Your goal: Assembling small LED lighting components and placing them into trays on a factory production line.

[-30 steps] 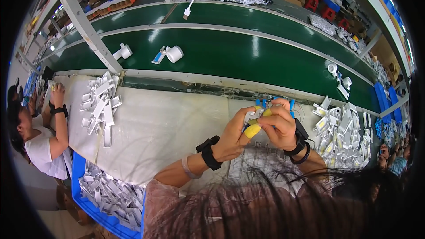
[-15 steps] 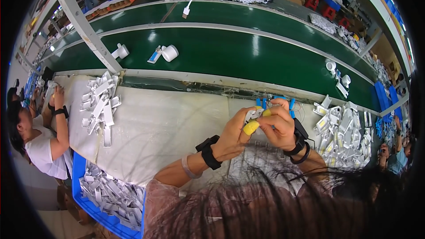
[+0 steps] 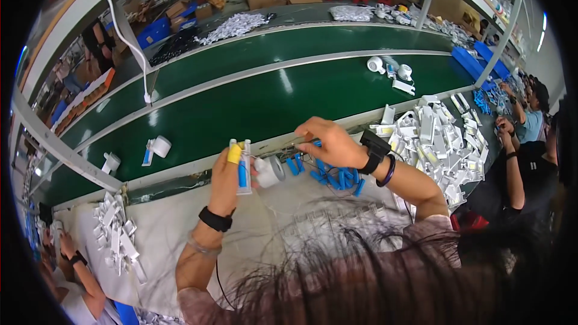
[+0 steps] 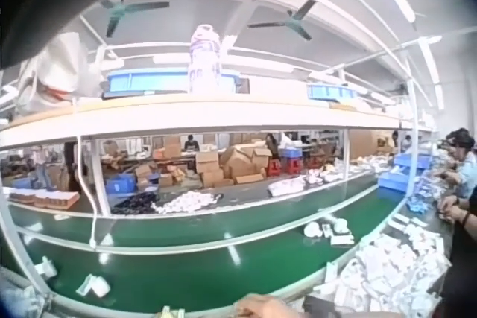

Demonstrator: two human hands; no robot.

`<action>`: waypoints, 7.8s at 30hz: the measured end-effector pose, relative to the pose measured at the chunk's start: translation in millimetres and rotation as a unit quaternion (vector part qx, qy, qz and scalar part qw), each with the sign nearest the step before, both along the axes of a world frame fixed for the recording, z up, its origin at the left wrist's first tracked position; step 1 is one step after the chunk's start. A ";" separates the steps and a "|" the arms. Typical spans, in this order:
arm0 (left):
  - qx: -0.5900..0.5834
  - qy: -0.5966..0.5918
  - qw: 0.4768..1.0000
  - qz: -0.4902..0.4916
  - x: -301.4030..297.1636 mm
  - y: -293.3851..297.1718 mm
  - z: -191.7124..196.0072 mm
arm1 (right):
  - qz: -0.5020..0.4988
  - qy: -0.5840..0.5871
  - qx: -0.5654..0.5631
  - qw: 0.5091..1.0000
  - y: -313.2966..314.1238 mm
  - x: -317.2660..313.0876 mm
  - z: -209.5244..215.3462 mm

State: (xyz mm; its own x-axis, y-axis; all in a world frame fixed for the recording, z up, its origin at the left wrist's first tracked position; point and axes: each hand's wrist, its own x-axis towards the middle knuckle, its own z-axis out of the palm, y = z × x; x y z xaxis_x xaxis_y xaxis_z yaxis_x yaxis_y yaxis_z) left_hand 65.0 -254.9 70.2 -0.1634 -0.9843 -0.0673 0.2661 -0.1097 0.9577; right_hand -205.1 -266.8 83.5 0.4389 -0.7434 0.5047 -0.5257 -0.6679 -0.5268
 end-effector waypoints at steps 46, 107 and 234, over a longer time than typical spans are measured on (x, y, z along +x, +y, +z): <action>0.137 0.113 0.961 -0.210 -4.3 19.8 -30.9 | -0.038 -0.070 -0.109 0.991 -50.8 7.8 28.3; -0.052 0.055 0.994 -0.074 -3.6 53.3 -7.4 | 0.033 -0.110 -0.080 0.990 44.5 67.8 21.5; 0.055 0.143 0.968 0.199 74.4 -65.0 -86.6 | -0.341 0.173 0.052 0.923 -187.5 -128.8 -85.0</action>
State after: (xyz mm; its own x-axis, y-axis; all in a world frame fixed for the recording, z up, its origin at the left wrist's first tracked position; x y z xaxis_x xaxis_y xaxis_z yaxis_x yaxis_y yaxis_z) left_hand 139.4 -320.0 -16.4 0.1989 -0.9629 -0.1823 0.5614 -0.0405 0.8266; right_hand -333.9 -454.4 -1.4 -0.0266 -0.9432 0.3313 -0.9537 -0.0753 -0.2911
